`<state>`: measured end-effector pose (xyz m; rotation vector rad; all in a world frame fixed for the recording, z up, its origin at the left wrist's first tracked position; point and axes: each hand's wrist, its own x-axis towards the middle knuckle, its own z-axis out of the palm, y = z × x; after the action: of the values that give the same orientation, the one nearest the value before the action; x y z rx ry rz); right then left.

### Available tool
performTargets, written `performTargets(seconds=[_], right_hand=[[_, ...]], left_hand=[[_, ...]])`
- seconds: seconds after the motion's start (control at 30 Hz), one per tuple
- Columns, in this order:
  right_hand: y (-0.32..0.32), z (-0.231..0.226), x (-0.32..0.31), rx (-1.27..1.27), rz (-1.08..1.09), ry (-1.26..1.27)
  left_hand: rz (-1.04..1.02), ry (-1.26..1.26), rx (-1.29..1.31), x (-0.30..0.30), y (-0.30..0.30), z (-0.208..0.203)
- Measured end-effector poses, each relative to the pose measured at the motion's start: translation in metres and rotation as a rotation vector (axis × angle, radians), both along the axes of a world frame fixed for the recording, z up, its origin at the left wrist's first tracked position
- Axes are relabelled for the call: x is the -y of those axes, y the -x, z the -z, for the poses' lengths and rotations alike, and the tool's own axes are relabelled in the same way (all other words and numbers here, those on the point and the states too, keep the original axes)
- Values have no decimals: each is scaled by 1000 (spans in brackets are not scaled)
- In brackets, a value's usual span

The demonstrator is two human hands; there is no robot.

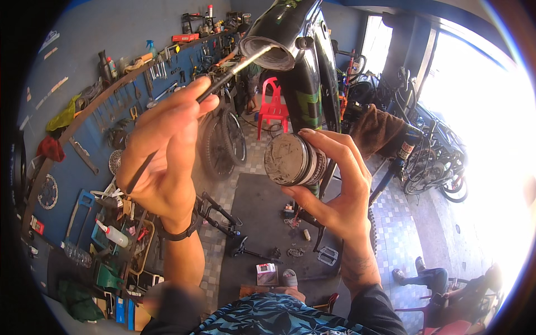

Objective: The person applies grease to the inside of a bicycle head tube using a brush, then inserts the fork steerer tube and installs the handlebar stem and spacers. The person tightens the stem bolts with an Allen key and adjusts the handlebar position.

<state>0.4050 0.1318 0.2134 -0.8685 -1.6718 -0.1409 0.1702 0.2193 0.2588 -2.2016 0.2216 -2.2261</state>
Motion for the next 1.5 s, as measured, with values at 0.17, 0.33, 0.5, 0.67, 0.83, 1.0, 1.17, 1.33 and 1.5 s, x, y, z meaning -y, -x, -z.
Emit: performTargets(seconds=[0.17,0.33,0.5,0.67,0.83,1.0,1.17,1.33,1.5], right_hand=[[1,0,-1,-2,-7,-6],[0,-1,-2,15,5,-8],[0,0,-3,-5,-5,7],[-1,2,-4,-1,-1,0],[-3,2,-3,7,9,-7],[-4,1,-1,-4,22,8],[-7,3,0,-19,22,3],[-8,5,-1,-24,20,-5],[-6,2,0,-16,27,-2]], left_hand=[[-83,-35,66,-5,-3,2],[-186,-63,130,-7,-5,7],[-292,-28,203,-9,-9,18],[-332,40,245,-8,-21,28],[-246,100,290,-4,-36,31],[-184,113,237,3,-44,30],[-91,99,279,4,-50,23],[27,137,336,8,-55,12],[166,223,475,16,-65,0]])
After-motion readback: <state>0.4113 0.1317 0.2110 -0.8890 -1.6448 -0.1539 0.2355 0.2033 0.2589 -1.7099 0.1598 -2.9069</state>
